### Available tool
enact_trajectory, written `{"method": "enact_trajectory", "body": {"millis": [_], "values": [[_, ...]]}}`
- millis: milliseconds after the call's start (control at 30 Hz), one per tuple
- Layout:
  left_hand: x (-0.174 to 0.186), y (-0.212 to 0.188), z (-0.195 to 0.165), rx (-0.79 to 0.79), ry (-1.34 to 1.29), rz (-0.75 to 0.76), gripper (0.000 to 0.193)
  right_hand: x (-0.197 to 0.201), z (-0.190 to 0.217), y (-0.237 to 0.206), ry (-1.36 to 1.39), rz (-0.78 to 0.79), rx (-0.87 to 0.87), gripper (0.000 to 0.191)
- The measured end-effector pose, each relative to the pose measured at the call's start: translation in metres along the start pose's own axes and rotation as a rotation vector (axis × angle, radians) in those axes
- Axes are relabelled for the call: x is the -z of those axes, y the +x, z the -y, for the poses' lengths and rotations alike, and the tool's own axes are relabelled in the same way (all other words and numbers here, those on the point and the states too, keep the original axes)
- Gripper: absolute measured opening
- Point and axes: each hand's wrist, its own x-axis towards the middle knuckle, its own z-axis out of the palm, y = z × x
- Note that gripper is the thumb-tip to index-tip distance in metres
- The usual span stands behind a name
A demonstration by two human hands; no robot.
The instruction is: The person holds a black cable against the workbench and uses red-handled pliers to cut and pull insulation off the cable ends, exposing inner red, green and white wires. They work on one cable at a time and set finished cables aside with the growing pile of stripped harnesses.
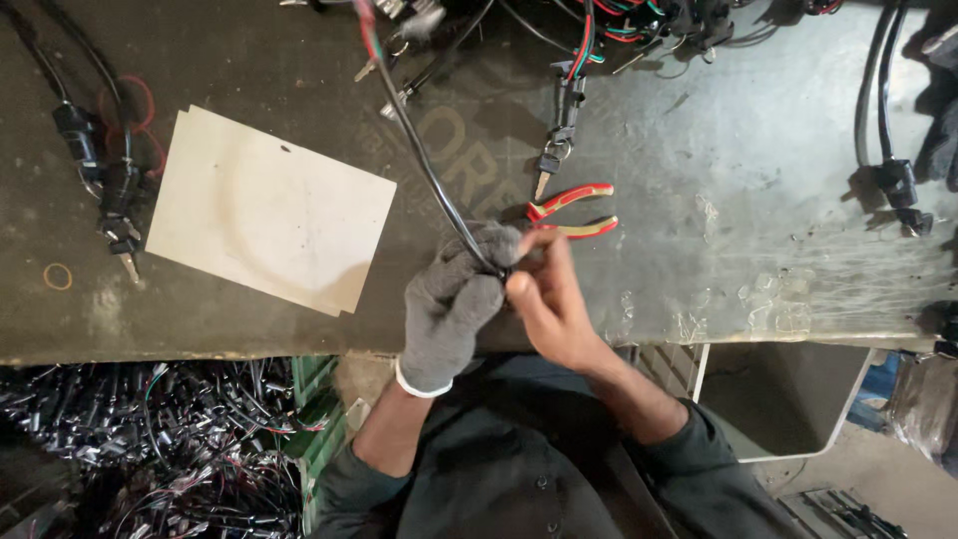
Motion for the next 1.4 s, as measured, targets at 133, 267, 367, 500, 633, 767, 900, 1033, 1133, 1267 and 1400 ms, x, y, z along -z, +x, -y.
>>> {"method": "enact_trajectory", "body": {"millis": [133,267,367,500,633,767,900,1033,1133,1267,1400], "values": [[0.003,0.000,-0.001,0.226,-0.102,-0.028,0.040,0.002,0.035,0.014,-0.645,0.015,0.350,0.063],[0.016,0.000,-0.016,0.071,-0.113,-0.157,0.033,0.039,0.065,0.029,-1.421,-0.064,0.616,0.074],[0.022,-0.003,-0.030,-0.071,0.165,-0.075,0.021,0.058,0.059,0.031,-1.567,-0.126,0.644,0.069],[0.018,-0.003,-0.036,-0.090,0.237,0.063,0.019,0.071,0.039,0.019,-1.119,-0.166,0.388,0.045],[0.010,-0.007,-0.041,0.134,0.000,0.186,0.026,0.066,0.042,0.007,-0.423,-0.091,0.213,0.028],[-0.008,-0.018,-0.051,0.231,-0.183,0.136,0.043,0.038,0.063,0.009,-0.626,0.060,0.257,0.023],[-0.018,-0.024,-0.062,0.274,-0.174,0.105,0.053,0.017,0.082,0.017,-0.890,0.017,0.703,0.031],[-0.011,-0.021,-0.070,0.435,-0.261,0.073,0.055,0.016,0.082,0.025,-1.138,-0.019,0.750,0.042],[0.002,-0.016,-0.075,0.483,-0.251,0.139,0.061,0.022,0.074,0.033,-1.200,0.016,0.776,0.043],[0.008,-0.015,-0.077,0.511,-0.084,0.274,0.076,0.028,0.068,0.039,-0.986,0.143,0.616,0.041],[0.002,-0.012,-0.059,-0.162,0.663,0.120,0.069,0.024,0.069,0.026,-0.980,0.116,0.569,0.032]]}}
